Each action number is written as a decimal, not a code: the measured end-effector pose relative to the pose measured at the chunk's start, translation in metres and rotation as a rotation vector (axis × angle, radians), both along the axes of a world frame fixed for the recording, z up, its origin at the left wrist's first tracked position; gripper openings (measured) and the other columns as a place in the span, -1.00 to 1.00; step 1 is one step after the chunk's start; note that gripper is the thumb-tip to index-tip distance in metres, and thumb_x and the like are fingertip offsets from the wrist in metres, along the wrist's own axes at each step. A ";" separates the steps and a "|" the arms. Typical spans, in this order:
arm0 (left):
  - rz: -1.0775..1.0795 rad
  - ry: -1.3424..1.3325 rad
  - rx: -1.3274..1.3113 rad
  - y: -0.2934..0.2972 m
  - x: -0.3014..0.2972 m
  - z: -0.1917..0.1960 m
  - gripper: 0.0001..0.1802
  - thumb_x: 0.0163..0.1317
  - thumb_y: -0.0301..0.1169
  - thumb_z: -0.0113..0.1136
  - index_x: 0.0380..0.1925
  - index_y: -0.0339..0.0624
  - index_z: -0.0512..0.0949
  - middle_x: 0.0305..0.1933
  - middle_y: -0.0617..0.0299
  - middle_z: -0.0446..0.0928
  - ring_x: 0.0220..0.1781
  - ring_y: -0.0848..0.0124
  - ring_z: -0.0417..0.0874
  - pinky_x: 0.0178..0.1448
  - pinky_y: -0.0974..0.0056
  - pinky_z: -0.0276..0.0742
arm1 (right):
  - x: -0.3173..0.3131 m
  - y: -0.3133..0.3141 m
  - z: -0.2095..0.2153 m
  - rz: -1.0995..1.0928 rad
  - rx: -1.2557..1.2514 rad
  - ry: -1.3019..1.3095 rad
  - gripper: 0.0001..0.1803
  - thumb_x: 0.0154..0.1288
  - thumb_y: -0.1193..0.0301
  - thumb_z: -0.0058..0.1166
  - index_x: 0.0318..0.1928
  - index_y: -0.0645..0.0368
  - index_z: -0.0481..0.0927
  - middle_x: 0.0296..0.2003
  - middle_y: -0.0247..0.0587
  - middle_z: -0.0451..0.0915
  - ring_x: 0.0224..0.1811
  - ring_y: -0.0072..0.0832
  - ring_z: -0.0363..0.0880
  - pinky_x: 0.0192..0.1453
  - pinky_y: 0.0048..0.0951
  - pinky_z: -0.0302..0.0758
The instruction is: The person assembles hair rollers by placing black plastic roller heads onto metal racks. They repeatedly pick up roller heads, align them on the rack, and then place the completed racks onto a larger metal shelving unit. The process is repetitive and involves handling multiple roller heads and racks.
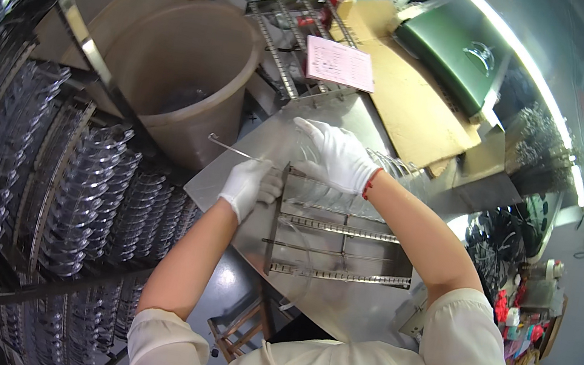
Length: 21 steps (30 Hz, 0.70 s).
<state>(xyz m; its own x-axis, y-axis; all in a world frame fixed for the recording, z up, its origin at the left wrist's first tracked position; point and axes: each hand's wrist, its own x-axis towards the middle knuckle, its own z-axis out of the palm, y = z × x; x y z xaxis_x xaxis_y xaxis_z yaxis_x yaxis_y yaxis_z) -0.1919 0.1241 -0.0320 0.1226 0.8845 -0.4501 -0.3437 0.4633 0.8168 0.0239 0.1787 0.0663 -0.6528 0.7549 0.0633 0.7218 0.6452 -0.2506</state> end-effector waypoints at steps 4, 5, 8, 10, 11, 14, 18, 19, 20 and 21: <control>0.109 -0.232 -0.080 0.004 -0.020 -0.007 -0.57 0.52 0.01 0.18 -0.26 -0.15 0.58 -0.58 0.35 0.43 -0.68 0.58 0.39 -0.65 0.47 0.21 | 0.050 -0.004 0.007 -0.149 0.210 -0.157 -0.15 0.41 -0.14 0.08 0.52 0.08 0.26 0.34 -0.02 0.51 0.32 -0.06 0.53 0.35 0.13 0.39; 0.274 -0.239 -0.057 0.008 -0.026 -0.014 -0.59 0.54 -0.01 0.17 -0.30 -0.13 0.55 -0.60 0.41 0.36 -0.68 0.61 0.31 -0.64 0.48 0.14 | 0.071 -0.005 0.016 -0.223 0.162 -0.183 -0.17 0.43 -0.16 0.04 0.52 0.06 0.28 0.31 -0.01 0.54 0.31 -0.07 0.55 0.31 0.11 0.40; 0.437 -0.242 0.036 0.015 -0.047 -0.035 -0.69 0.57 -0.18 0.14 -0.24 -0.20 0.57 -0.48 0.26 0.51 -0.59 0.54 0.42 -0.58 0.45 0.28 | 0.121 -0.015 0.023 -0.395 0.010 -0.220 -0.20 0.49 -0.20 -0.07 0.51 0.03 0.30 0.24 0.07 0.58 0.26 -0.02 0.59 0.27 0.06 0.45; 0.336 -0.152 0.035 0.015 -0.037 -0.040 -0.72 0.55 -0.21 0.18 -0.20 -0.23 0.59 -0.45 0.21 0.57 -0.58 0.49 0.50 -0.56 0.43 0.37 | 0.128 -0.021 0.016 -0.466 -0.124 -0.174 -0.21 0.52 -0.18 -0.09 0.53 0.06 0.27 0.22 0.12 0.57 0.26 0.04 0.56 0.30 0.04 0.46; 0.196 -0.038 0.022 0.007 -0.016 -0.024 -0.73 0.53 -0.22 0.20 -0.18 -0.23 0.59 -0.44 0.20 0.59 -0.57 0.47 0.53 -0.55 0.42 0.40 | 0.131 -0.024 0.012 -0.507 -0.195 -0.146 -0.21 0.53 -0.17 -0.11 0.53 0.07 0.25 0.20 0.14 0.57 0.26 0.07 0.55 0.31 0.02 0.46; -0.006 0.034 0.032 -0.002 0.005 -0.021 -0.71 0.50 -0.19 0.26 -0.15 -0.23 0.61 -0.43 0.20 0.60 -0.55 0.46 0.58 -0.52 0.40 0.47 | 0.138 -0.022 0.001 -0.461 -0.171 -0.060 -0.21 0.54 -0.18 -0.12 0.54 0.05 0.25 0.20 0.17 0.57 0.25 0.10 0.55 0.34 0.02 0.46; 0.191 -0.095 0.020 0.001 -0.003 -0.017 -0.71 0.51 -0.22 0.26 -0.11 -0.26 0.61 -0.43 0.22 0.58 -0.53 0.50 0.55 -0.52 0.46 0.46 | 0.150 -0.023 0.007 -0.410 -0.134 -0.136 -0.21 0.53 -0.17 -0.10 0.52 0.07 0.28 0.16 0.19 0.58 0.23 0.08 0.56 0.31 0.00 0.48; 0.246 -0.113 0.035 0.006 -0.010 -0.024 -0.74 0.51 -0.27 0.25 -0.12 -0.28 0.60 -0.41 0.21 0.59 -0.51 0.50 0.55 -0.51 0.47 0.46 | 0.155 -0.023 0.010 -0.445 -0.148 -0.161 -0.21 0.53 -0.18 -0.10 0.52 0.06 0.28 0.14 0.15 0.59 0.21 0.07 0.57 0.29 0.02 0.49; 0.304 -0.132 0.045 0.009 -0.013 -0.023 -0.77 0.51 -0.31 0.25 -0.12 -0.30 0.60 -0.39 0.19 0.60 -0.49 0.51 0.56 -0.51 0.48 0.46 | 0.160 -0.023 0.007 -0.476 -0.166 -0.123 -0.20 0.51 -0.20 -0.09 0.52 0.05 0.29 0.15 0.15 0.59 0.21 0.07 0.58 0.29 0.02 0.50; 0.303 -0.115 0.045 0.009 -0.012 -0.024 -0.79 0.50 -0.39 0.24 -0.08 -0.36 0.62 -0.36 0.20 0.60 -0.47 0.53 0.55 -0.51 0.48 0.43 | 0.164 -0.024 0.002 -0.507 -0.184 -0.084 -0.20 0.50 -0.22 -0.09 0.51 0.03 0.31 0.16 0.15 0.59 0.22 0.07 0.59 0.28 0.02 0.51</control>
<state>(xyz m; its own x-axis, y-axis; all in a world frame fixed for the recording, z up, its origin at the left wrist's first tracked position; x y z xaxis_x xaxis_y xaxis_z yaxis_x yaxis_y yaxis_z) -0.2044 0.1328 -0.0561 -0.1012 0.9072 -0.4082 -0.5520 0.2902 0.7817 0.1876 0.1548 0.0678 -0.2008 0.9701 -0.1362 0.9534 0.1616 -0.2549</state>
